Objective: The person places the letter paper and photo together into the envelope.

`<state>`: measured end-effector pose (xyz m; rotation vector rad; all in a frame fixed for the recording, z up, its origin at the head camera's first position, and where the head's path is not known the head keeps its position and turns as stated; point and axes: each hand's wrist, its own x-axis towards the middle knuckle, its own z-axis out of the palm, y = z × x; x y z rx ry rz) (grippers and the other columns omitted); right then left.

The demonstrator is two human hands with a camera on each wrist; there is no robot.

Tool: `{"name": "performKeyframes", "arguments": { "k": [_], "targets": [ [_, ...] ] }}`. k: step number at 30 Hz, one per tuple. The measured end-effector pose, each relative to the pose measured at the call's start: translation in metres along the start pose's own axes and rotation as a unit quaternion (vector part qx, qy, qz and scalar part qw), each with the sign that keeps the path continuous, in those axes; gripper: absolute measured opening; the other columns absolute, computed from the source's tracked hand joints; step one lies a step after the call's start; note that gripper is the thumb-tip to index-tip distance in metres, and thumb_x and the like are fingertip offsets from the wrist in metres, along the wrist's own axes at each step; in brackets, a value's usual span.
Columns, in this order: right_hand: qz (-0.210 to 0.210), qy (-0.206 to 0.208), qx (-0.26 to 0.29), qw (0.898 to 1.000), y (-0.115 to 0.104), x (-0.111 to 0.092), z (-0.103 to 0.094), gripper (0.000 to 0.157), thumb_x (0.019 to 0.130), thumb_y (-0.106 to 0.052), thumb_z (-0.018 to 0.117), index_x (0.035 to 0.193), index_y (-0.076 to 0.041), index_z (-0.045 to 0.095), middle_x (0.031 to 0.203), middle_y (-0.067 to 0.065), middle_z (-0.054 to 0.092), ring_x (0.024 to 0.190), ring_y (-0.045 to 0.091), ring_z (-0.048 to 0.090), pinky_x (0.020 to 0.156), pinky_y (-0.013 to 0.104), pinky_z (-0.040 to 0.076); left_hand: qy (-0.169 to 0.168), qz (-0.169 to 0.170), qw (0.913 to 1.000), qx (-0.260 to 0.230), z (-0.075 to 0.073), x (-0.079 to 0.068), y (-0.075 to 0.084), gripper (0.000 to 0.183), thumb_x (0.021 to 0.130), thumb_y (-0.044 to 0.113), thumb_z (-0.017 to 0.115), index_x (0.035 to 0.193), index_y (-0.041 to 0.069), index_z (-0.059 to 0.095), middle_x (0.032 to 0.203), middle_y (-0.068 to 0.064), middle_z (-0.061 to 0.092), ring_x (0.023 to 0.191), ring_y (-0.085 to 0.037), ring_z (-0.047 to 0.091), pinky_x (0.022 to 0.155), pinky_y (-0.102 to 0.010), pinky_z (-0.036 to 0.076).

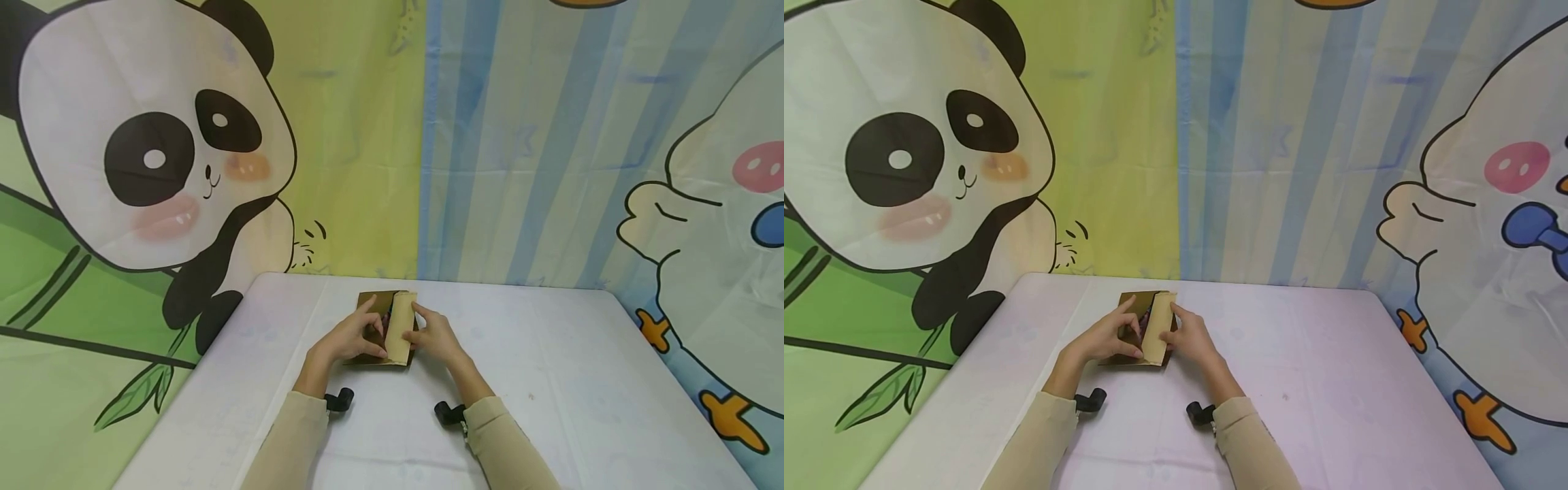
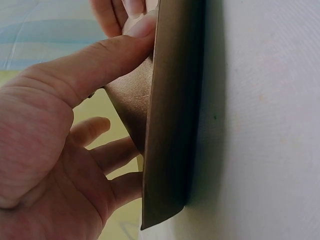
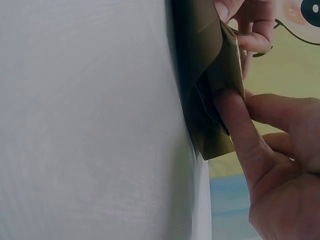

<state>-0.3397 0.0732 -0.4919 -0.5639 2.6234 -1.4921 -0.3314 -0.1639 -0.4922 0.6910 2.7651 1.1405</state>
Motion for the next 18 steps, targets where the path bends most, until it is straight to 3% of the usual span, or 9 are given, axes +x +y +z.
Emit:
{"name": "performKeyframes", "arguments": {
  "k": [5, 9, 14, 18],
  "targets": [
    [0.01, -0.02, -0.009, 1.0, -0.0016, -0.0005, 0.0035, 0.08, 0.083, -0.014, 0.076, 0.148, -0.003, 0.032, 0.074, 0.007, 0.072, 0.058, 0.021, 0.069, 0.054, 0.029, 0.051, 0.002, 0.003, 1.0, 0.003, -0.0003, 0.0003, 0.0003, 0.04, 0.063, 0.038, 0.088, 0.086, 0.018, 0.061, 0.161, -0.009, 0.006, 0.143, -0.035, 0.02, 0.108, -0.052, 0.03],
    [0.013, -0.03, -0.007, 0.999, -0.001, -0.0004, 0.0058, 0.078, 0.083, -0.014, 0.076, 0.148, -0.003, 0.033, 0.084, 0.011, 0.072, 0.059, 0.022, 0.069, 0.056, 0.029, 0.052, 0.003, 0.007, 1.0, 0.006, -0.0002, 0.0004, -0.0003, 0.039, 0.063, 0.038, 0.088, 0.085, 0.02, 0.061, 0.161, -0.01, 0.007, 0.143, -0.036, 0.019, 0.108, -0.053, 0.029],
    [0.011, -0.035, 0.004, 0.999, -0.0008, -0.0004, 0.0081, 0.076, 0.082, -0.012, 0.076, 0.146, -0.002, 0.036, 0.085, 0.014, 0.072, 0.06, 0.024, 0.069, 0.055, 0.031, 0.052, 0.003, 0.009, 0.9999, 0.006, -0.0002, 0.0004, -0.0007, 0.04, 0.063, 0.039, 0.088, 0.085, 0.02, 0.061, 0.161, -0.011, 0.007, 0.143, -0.037, 0.019, 0.108, -0.054, 0.028],
    [0.004, -0.032, 0.014, 0.999, -0.0022, -0.0007, 0.0105, 0.074, 0.083, -0.009, 0.075, 0.145, 0.0, 0.037, 0.101, 0.023, 0.069, 0.059, 0.022, 0.069, 0.056, 0.037, 0.055, 0.001, 0.007, 0.9999, 0.008, 0.0005, 0.0011, -0.0012, 0.04, 0.063, 0.04, 0.088, 0.084, 0.021, 0.061, 0.161, -0.01, 0.007, 0.143, -0.036, 0.018, 0.108, -0.055, 0.028]
  ]
}}
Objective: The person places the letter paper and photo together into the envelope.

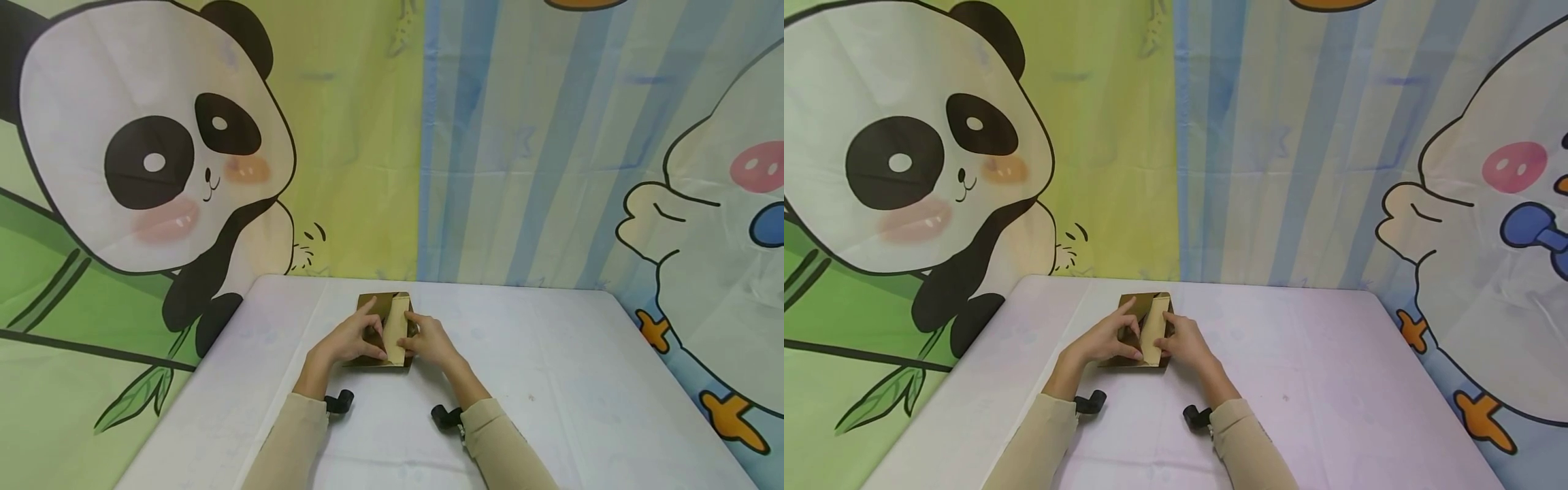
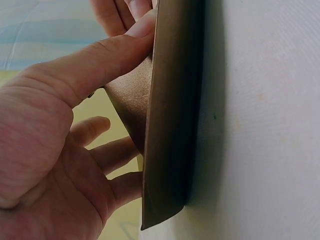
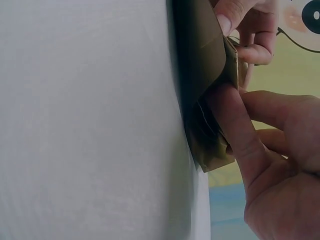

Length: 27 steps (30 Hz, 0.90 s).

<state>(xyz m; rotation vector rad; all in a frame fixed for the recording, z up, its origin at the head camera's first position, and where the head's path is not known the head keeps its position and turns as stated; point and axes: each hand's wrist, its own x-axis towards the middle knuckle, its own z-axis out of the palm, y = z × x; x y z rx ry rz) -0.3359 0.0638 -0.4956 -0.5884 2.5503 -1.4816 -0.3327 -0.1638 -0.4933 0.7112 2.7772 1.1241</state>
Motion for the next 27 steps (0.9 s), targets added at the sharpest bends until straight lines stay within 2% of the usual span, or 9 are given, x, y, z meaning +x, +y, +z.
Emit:
{"name": "performKeyframes", "arguments": {
  "k": [2, 6, 9, 13, 16, 19, 22, 25, 27],
  "targets": [
    [-0.003, -0.004, 0.004, 1.0, 0.0, 0.0, 0.001, 0.073, 0.083, -0.009, 0.075, 0.144, 0.002, 0.037, 0.106, 0.025, 0.067, 0.059, 0.02, 0.069, 0.059, 0.038, 0.056, -0.001, -0.002, 1.0, 0.0, 0.0, 0.0, 0.0, 0.04, 0.063, 0.041, 0.088, 0.084, 0.021, 0.061, 0.161, -0.01, 0.007, 0.143, -0.036, 0.018, 0.108, -0.055, 0.028],
    [0.0, -0.022, 0.002, 1.0, -0.001, -0.001, 0.002, 0.074, 0.082, -0.011, 0.076, 0.144, 0.003, 0.037, 0.094, 0.02, 0.07, 0.065, 0.023, 0.07, 0.065, 0.039, 0.056, -0.001, -0.003, 1.0, -0.004, 0.0, 0.0, 0.0, 0.04, 0.062, 0.041, 0.088, 0.084, 0.022, 0.061, 0.161, -0.009, 0.007, 0.143, -0.035, 0.018, 0.109, -0.054, 0.027],
    [-0.01, -0.028, -0.04, 0.999, -0.002, -0.001, 0.002, 0.074, 0.079, -0.015, 0.079, 0.141, 0.003, 0.043, 0.11, 0.019, 0.068, 0.09, 0.022, 0.068, 0.08, 0.04, 0.053, 0.0, 0.002, 1.0, -0.006, 0.0, 0.0, 0.0, 0.039, 0.062, 0.041, 0.088, 0.083, 0.023, 0.061, 0.161, -0.01, 0.008, 0.143, -0.037, 0.019, 0.109, -0.055, 0.027],
    [-0.023, -0.026, -0.085, 0.996, -0.002, -0.001, 0.005, 0.071, 0.076, -0.021, 0.082, 0.136, 0.002, 0.05, 0.139, 0.015, 0.051, 0.118, 0.021, 0.051, 0.099, 0.043, 0.042, 0.0, 0.009, 0.9999, -0.007, 0.0, 0.0, 0.0, 0.038, 0.062, 0.039, 0.089, 0.083, 0.024, 0.061, 0.161, -0.012, 0.009, 0.142, -0.038, 0.02, 0.108, -0.056, 0.028],
    [-0.019, -0.018, -0.076, 0.997, -0.004, -0.001, 0.009, 0.071, 0.076, -0.021, 0.082, 0.135, 0.001, 0.051, 0.141, 0.014, 0.049, 0.122, 0.023, 0.049, 0.101, 0.045, 0.04, -0.001, 0.009, 1.0, -0.004, 0.0, -0.001, 0.0, 0.037, 0.063, 0.039, 0.089, 0.083, 0.025, 0.061, 0.161, -0.012, 0.009, 0.142, -0.038, 0.021, 0.108, -0.056, 0.028],
    [-0.023, -0.01, -0.069, 0.997, -0.005, -0.002, 0.012, 0.07, 0.077, -0.022, 0.081, 0.136, 0.003, 0.05, 0.14, 0.016, 0.05, 0.118, 0.022, 0.052, 0.096, 0.044, 0.045, 0.0, 0.007, 1.0, -0.002, -0.001, -0.001, 0.0, 0.038, 0.063, 0.039, 0.089, 0.084, 0.024, 0.061, 0.161, -0.01, 0.009, 0.142, -0.037, 0.021, 0.108, -0.055, 0.028],
    [-0.016, -0.028, -0.038, 0.999, -0.006, -0.003, 0.015, 0.069, 0.082, -0.02, 0.077, 0.139, 0.004, 0.045, 0.138, 0.021, 0.05, 0.097, 0.02, 0.065, 0.079, 0.038, 0.054, 0.001, 0.005, 1.0, -0.004, -0.001, -0.001, 0.0, 0.039, 0.063, 0.038, 0.089, 0.084, 0.023, 0.061, 0.161, -0.009, 0.009, 0.142, -0.037, 0.021, 0.108, -0.055, 0.028],
    [-0.007, -0.052, 0.004, 0.999, -0.006, -0.004, 0.017, 0.065, 0.087, -0.012, 0.071, 0.141, 0.006, 0.04, 0.134, 0.026, 0.051, 0.071, 0.019, 0.07, 0.062, 0.031, 0.056, 0.0, 0.006, 1.0, -0.007, -0.001, -0.001, 0.001, 0.038, 0.063, 0.036, 0.089, 0.084, 0.022, 0.06, 0.161, -0.01, 0.009, 0.142, -0.036, 0.021, 0.108, -0.055, 0.028],
    [-0.012, -0.055, 0.008, 0.998, -0.006, -0.004, 0.018, 0.061, 0.088, -0.009, 0.069, 0.14, 0.006, 0.041, 0.134, 0.026, 0.052, 0.069, 0.021, 0.07, 0.06, 0.029, 0.056, 0.0, 0.006, 1.0, -0.008, -0.001, -0.002, 0.001, 0.038, 0.063, 0.036, 0.089, 0.084, 0.022, 0.06, 0.161, -0.01, 0.009, 0.142, -0.037, 0.021, 0.108, -0.055, 0.028]
  ]
}}
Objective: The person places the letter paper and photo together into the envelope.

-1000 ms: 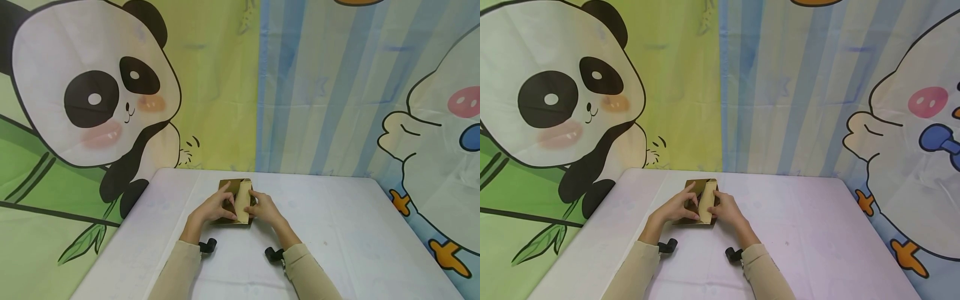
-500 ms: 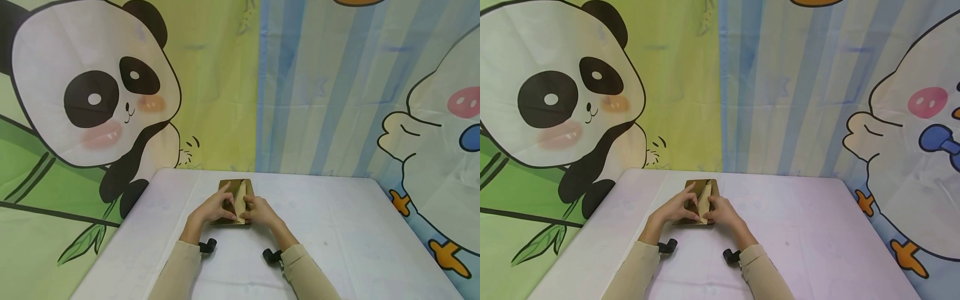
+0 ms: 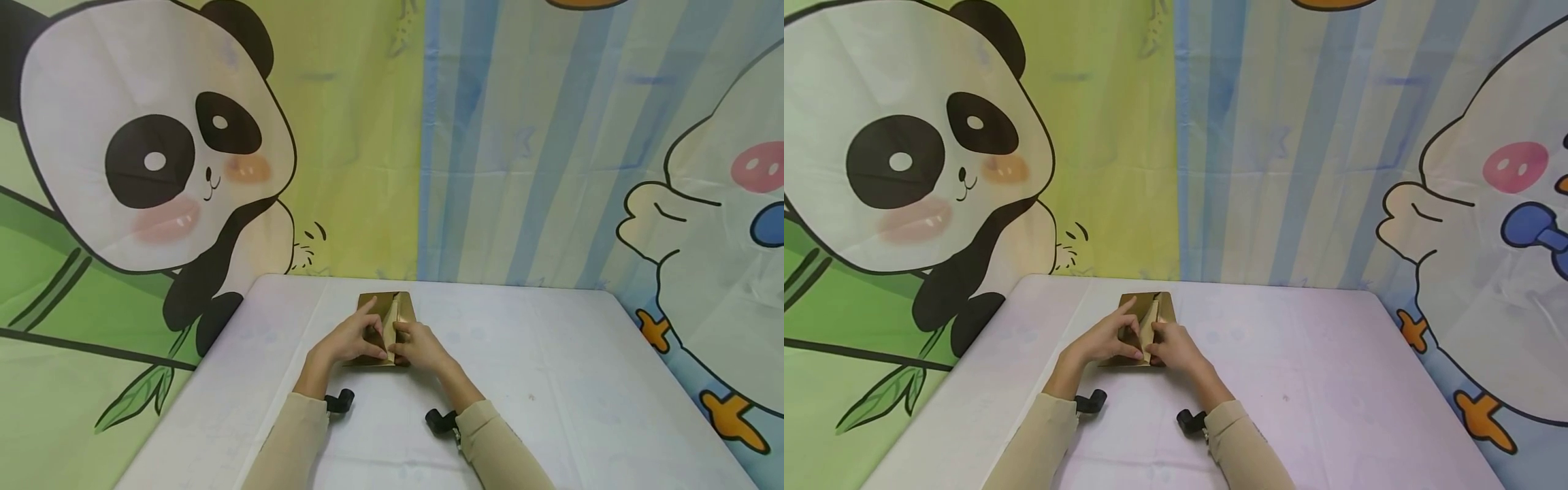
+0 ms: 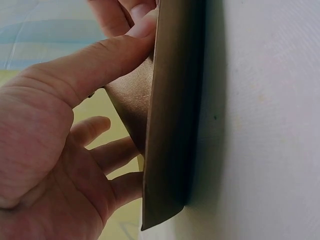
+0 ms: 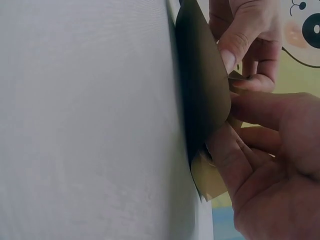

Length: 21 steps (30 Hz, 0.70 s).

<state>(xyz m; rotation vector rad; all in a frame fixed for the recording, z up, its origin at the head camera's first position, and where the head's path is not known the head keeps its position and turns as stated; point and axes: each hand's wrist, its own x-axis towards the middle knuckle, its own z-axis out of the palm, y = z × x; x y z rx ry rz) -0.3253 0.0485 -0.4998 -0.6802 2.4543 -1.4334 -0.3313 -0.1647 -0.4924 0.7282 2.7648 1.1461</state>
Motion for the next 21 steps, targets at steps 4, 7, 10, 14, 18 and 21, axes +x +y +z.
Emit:
{"name": "performKeyframes", "arguments": {
  "k": [4, 7, 10, 14, 18, 21],
  "targets": [
    [-0.02, 0.015, -0.03, 0.999, 0.0009, 0.0003, -0.0003, 0.055, 0.087, -0.006, 0.07, 0.136, 0.005, 0.048, 0.142, 0.022, 0.046, 0.094, 0.025, 0.067, 0.065, 0.025, 0.055, -0.002, -0.002, 1.0, -0.003, -0.0002, 0.0007, 0.0, 0.038, 0.063, 0.036, 0.089, 0.084, 0.023, 0.061, 0.161, -0.009, 0.009, 0.142, -0.037, 0.02, 0.108, -0.056, 0.028],
    [-0.02, 0.02, -0.038, 0.999, 0.0012, 0.0005, 0.0001, 0.055, 0.085, -0.007, 0.071, 0.135, 0.004, 0.05, 0.147, 0.018, 0.041, 0.092, 0.023, 0.066, 0.066, 0.024, 0.054, -0.003, -0.002, 1.0, -0.004, -0.001, 0.0011, 0.0, 0.038, 0.063, 0.037, 0.089, 0.084, 0.023, 0.061, 0.161, -0.009, 0.008, 0.142, -0.038, 0.02, 0.108, -0.057, 0.027],
    [-0.008, 0.01, -0.014, 1.0, 0.0007, 0.0005, 0.001, 0.057, 0.085, -0.007, 0.071, 0.137, 0.003, 0.048, 0.149, 0.017, 0.039, 0.07, 0.019, 0.069, 0.061, 0.026, 0.055, -0.002, 0.0, 1.0, -0.005, -0.0014, 0.001, 0.0004, 0.038, 0.063, 0.038, 0.089, 0.083, 0.024, 0.06, 0.161, -0.01, 0.009, 0.142, -0.039, 0.021, 0.107, -0.058, 0.028],
    [-0.009, 0.001, -0.001, 1.0, 0.0007, 0.0007, 0.0017, 0.057, 0.084, -0.006, 0.072, 0.136, 0.004, 0.049, 0.146, 0.018, 0.042, 0.068, 0.013, 0.068, 0.061, 0.027, 0.055, 0.0, 0.003, 1.0, -0.008, -0.0015, 0.0009, 0.0006, 0.038, 0.062, 0.036, 0.09, 0.082, 0.024, 0.06, 0.161, -0.011, 0.009, 0.142, -0.039, 0.021, 0.107, -0.058, 0.028],
    [-0.02, -0.001, -0.019, 1.0, 0.0013, 0.0009, 0.0019, 0.05, 0.083, -0.006, 0.073, 0.13, 0.0, 0.056, 0.135, 0.015, 0.054, 0.074, 0.011, 0.066, 0.061, 0.027, 0.054, -0.001, 0.004, 0.9999, -0.011, -0.0009, 0.0008, 0.0002, 0.038, 0.063, 0.034, 0.09, 0.083, 0.022, 0.06, 0.161, -0.011, 0.008, 0.142, -0.039, 0.02, 0.107, -0.057, 0.027],
    [-0.018, -0.007, -0.012, 1.0, 0.0016, 0.0005, 0.0021, 0.045, 0.083, -0.006, 0.072, 0.127, -0.002, 0.06, 0.123, 0.015, 0.062, 0.072, 0.013, 0.067, 0.061, 0.028, 0.055, -0.001, 0.003, 0.9999, -0.01, -0.0002, 0.0004, 0.0001, 0.038, 0.063, 0.034, 0.089, 0.084, 0.021, 0.06, 0.161, -0.011, 0.008, 0.143, -0.038, 0.019, 0.108, -0.056, 0.026]
  ]
}}
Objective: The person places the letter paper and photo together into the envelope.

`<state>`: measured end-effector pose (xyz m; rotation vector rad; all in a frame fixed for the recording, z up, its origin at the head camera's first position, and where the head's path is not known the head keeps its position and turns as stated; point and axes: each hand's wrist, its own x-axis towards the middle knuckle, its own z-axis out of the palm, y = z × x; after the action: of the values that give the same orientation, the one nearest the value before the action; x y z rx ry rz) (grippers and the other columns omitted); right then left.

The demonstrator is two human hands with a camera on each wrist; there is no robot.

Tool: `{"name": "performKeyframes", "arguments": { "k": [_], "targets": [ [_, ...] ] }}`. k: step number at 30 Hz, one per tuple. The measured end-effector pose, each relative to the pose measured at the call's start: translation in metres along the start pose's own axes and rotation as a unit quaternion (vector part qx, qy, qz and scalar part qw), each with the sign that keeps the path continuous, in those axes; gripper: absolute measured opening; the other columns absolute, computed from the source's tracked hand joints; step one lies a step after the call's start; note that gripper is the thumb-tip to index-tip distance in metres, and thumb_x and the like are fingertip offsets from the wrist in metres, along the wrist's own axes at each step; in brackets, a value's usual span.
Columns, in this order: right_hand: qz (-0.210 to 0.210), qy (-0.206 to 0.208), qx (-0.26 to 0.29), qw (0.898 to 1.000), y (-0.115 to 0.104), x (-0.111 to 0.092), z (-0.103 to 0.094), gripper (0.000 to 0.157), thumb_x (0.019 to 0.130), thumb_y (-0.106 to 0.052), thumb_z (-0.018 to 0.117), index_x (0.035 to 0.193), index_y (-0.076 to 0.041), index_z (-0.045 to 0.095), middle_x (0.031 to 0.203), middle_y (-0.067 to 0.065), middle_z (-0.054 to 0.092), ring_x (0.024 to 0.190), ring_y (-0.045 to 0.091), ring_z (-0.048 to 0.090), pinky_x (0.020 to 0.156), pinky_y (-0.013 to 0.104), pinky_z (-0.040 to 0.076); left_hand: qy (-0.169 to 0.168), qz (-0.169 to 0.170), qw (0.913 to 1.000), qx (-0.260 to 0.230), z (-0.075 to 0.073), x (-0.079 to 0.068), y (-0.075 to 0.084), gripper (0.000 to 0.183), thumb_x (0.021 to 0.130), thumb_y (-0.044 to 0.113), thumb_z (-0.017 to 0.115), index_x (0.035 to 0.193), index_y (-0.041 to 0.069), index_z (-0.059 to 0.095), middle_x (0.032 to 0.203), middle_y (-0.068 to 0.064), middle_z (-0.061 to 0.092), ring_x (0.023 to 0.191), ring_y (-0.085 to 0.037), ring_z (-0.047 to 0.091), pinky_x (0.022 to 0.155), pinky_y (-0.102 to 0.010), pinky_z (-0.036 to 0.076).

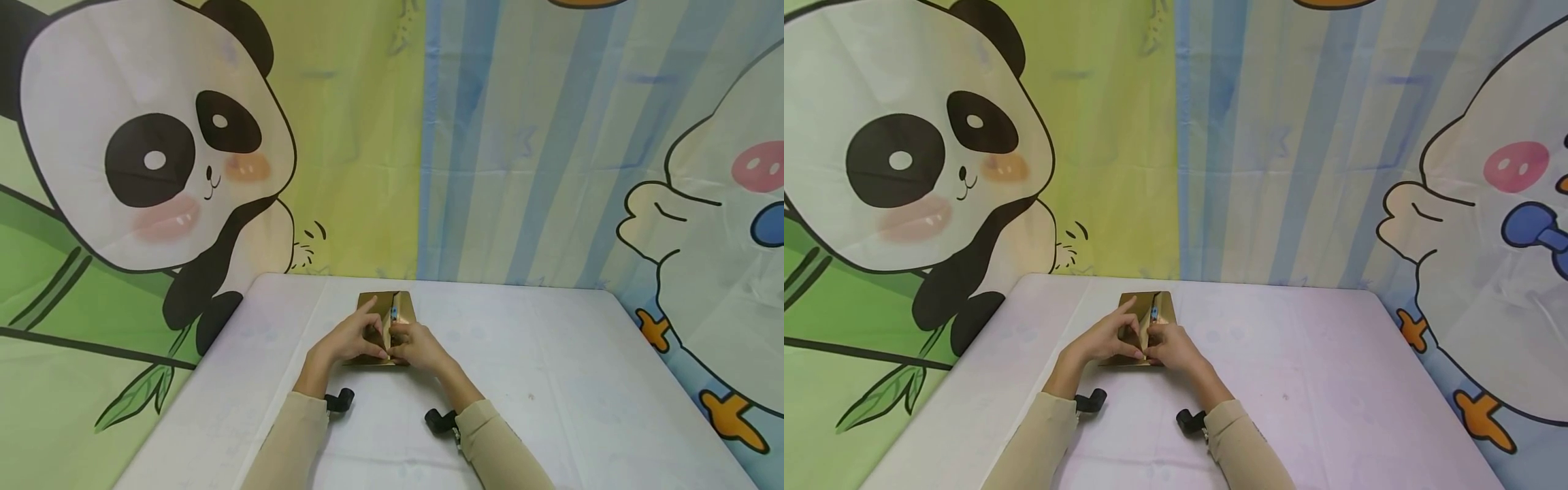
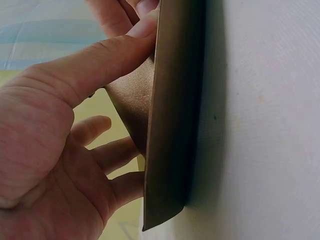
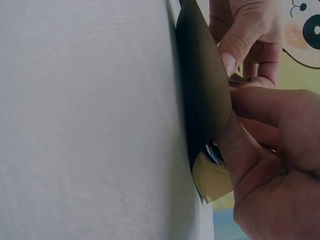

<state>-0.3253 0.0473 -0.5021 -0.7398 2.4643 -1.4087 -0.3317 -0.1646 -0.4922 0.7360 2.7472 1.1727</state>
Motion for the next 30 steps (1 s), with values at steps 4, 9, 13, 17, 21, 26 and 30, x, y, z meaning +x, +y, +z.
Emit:
{"name": "performKeyframes", "arguments": {
  "k": [4, 9, 13, 17, 21, 26, 30],
  "targets": [
    [0.014, -0.011, 0.012, 1.0, 0.001, 0.0, 0.0, 0.042, 0.085, -0.006, 0.071, 0.126, -0.005, 0.062, 0.114, 0.014, 0.065, 0.071, 0.012, 0.067, 0.061, 0.028, 0.055, 0.0, -0.004, 1.0, 0.005, 0.0, 0.0, 0.0, 0.04, 0.063, 0.036, 0.089, 0.085, 0.018, 0.061, 0.161, -0.01, 0.008, 0.143, -0.037, 0.019, 0.109, -0.055, 0.026],
    [0.013, -0.017, 0.004, 1.0, 0.0, -0.001, 0.0, 0.031, 0.086, -0.005, 0.069, 0.117, -0.007, 0.068, 0.109, 0.009, 0.069, 0.072, 0.009, 0.067, 0.063, 0.027, 0.054, -0.001, -0.005, 1.0, 0.006, 0.0, -0.001, 0.0, 0.04, 0.064, 0.036, 0.089, 0.086, 0.018, 0.061, 0.161, -0.008, 0.007, 0.143, -0.037, 0.018, 0.109, -0.055, 0.027],
    [0.016, -0.028, 0.037, 0.999, -0.001, -0.002, 0.0, 0.022, 0.09, -0.004, 0.063, 0.111, -0.007, 0.071, 0.102, 0.009, 0.07, 0.077, 0.015, 0.069, 0.066, 0.03, 0.056, 0.0, -0.004, 1.0, 0.006, 0.001, 0.0, -0.001, 0.038, 0.064, 0.036, 0.088, 0.085, 0.02, 0.061, 0.161, -0.008, 0.006, 0.143, -0.037, 0.019, 0.109, -0.055, 0.027],
    [0.016, -0.04, 0.062, 0.997, 0.001, -0.001, 0.001, 0.02, 0.094, -0.003, 0.059, 0.11, -0.006, 0.071, 0.102, 0.009, 0.07, 0.081, 0.02, 0.07, 0.068, 0.032, 0.057, 0.001, 0.0, 1.0, 0.007, 0.002, 0.0, -0.002, 0.038, 0.064, 0.036, 0.089, 0.085, 0.02, 0.061, 0.161, -0.01, 0.007, 0.143, -0.037, 0.02, 0.108, -0.054, 0.028],
    [0.005, -0.058, 0.064, 0.996, 0.002, 0.0, 0.001, 0.023, 0.096, -0.001, 0.053, 0.111, -0.005, 0.07, 0.097, 0.007, 0.07, 0.083, 0.019, 0.068, 0.069, 0.032, 0.056, 0.0, 0.001, 1.0, 0.007, 0.002, 0.0, -0.001, 0.038, 0.065, 0.035, 0.088, 0.085, 0.02, 0.061, 0.161, -0.011, 0.007, 0.142, -0.038, 0.02, 0.108, -0.054, 0.028],
    [-0.038, -0.081, 0.028, 0.996, 0.007, 0.002, 0.0, 0.027, 0.097, 0.002, 0.046, 0.106, -0.007, 0.07, 0.085, 0.009, 0.066, 0.072, 0.012, 0.058, 0.062, 0.025, 0.049, -0.003, -0.004, 1.0, 0.006, 0.001, 0.0, 0.0, 0.039, 0.064, 0.035, 0.089, 0.086, 0.018, 0.061, 0.161, -0.01, 0.007, 0.142, -0.038, 0.02, 0.108, -0.054, 0.028],
    [-0.069, -0.088, -0.022, 0.993, 0.009, 0.003, -0.002, 0.03, 0.097, 0.002, 0.046, 0.103, -0.014, 0.07, 0.08, 0.008, 0.063, 0.065, 0.01, 0.049, 0.058, 0.023, 0.039, -0.005, -0.007, 0.9999, 0.009, 0.001, 0.0, 0.001, 0.039, 0.064, 0.035, 0.089, 0.086, 0.018, 0.061, 0.161, -0.011, 0.007, 0.142, -0.039, 0.02, 0.108, -0.054, 0.029]
  ]
}}
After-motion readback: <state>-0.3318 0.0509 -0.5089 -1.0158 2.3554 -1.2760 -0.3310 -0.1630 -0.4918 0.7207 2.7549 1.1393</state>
